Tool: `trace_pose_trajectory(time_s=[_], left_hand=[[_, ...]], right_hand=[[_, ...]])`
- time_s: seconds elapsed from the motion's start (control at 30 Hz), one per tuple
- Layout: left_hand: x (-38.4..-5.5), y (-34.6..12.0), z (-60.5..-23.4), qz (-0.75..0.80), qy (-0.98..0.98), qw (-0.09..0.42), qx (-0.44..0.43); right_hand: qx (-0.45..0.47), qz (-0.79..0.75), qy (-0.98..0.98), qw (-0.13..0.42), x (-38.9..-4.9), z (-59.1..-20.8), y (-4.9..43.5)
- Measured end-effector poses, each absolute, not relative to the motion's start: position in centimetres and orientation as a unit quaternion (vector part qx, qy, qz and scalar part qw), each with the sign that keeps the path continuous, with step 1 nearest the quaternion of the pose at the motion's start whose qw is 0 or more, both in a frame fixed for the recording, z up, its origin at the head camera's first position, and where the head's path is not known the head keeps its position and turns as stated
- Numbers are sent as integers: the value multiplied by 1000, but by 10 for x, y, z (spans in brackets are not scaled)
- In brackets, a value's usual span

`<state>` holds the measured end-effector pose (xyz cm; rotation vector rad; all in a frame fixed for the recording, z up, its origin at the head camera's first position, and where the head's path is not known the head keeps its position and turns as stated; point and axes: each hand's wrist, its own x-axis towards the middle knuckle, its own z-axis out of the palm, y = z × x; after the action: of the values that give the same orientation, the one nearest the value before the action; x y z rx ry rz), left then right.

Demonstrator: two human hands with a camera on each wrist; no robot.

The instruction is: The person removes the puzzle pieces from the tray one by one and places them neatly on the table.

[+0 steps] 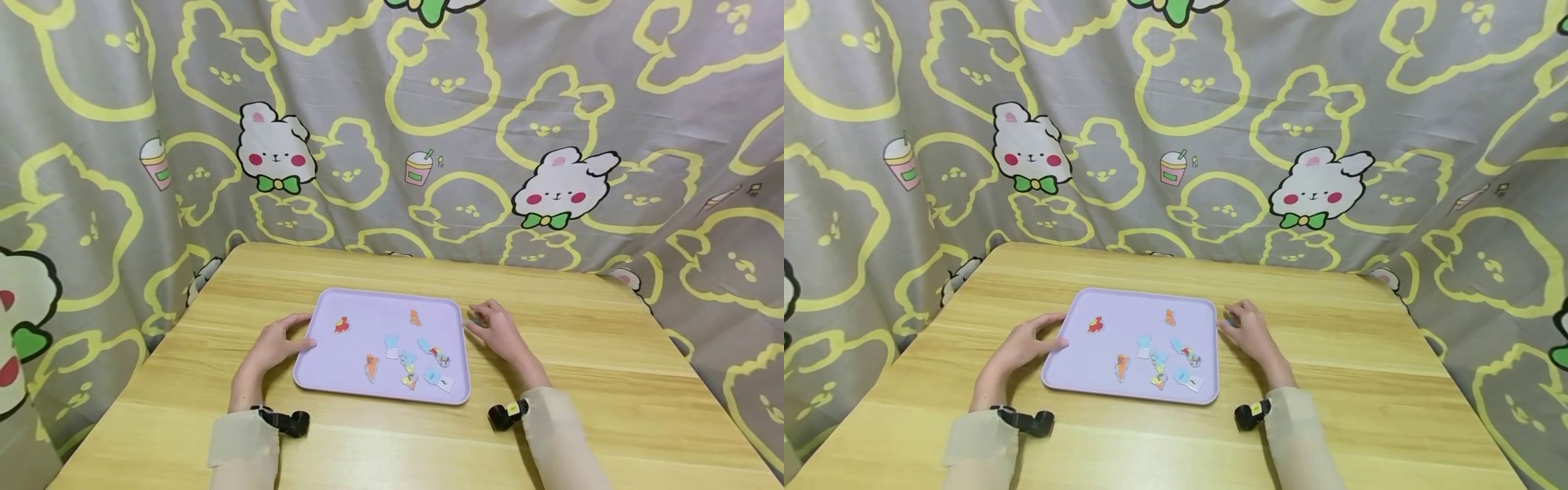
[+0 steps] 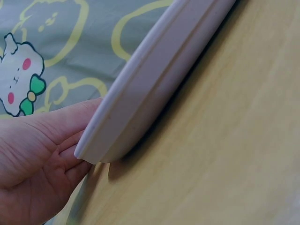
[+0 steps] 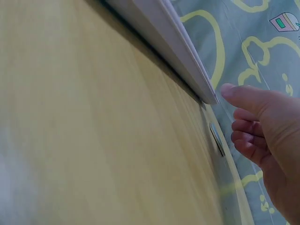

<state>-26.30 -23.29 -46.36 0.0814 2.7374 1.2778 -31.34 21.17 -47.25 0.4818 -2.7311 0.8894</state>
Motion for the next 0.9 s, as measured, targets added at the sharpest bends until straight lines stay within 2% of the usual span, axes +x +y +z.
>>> trace_pose_trajectory(time_s=[0.9], left_hand=[[-263, -233, -465, 425, 903, 52, 25]], right_hand=[[238, 305, -918, 86, -326, -475, 155]])
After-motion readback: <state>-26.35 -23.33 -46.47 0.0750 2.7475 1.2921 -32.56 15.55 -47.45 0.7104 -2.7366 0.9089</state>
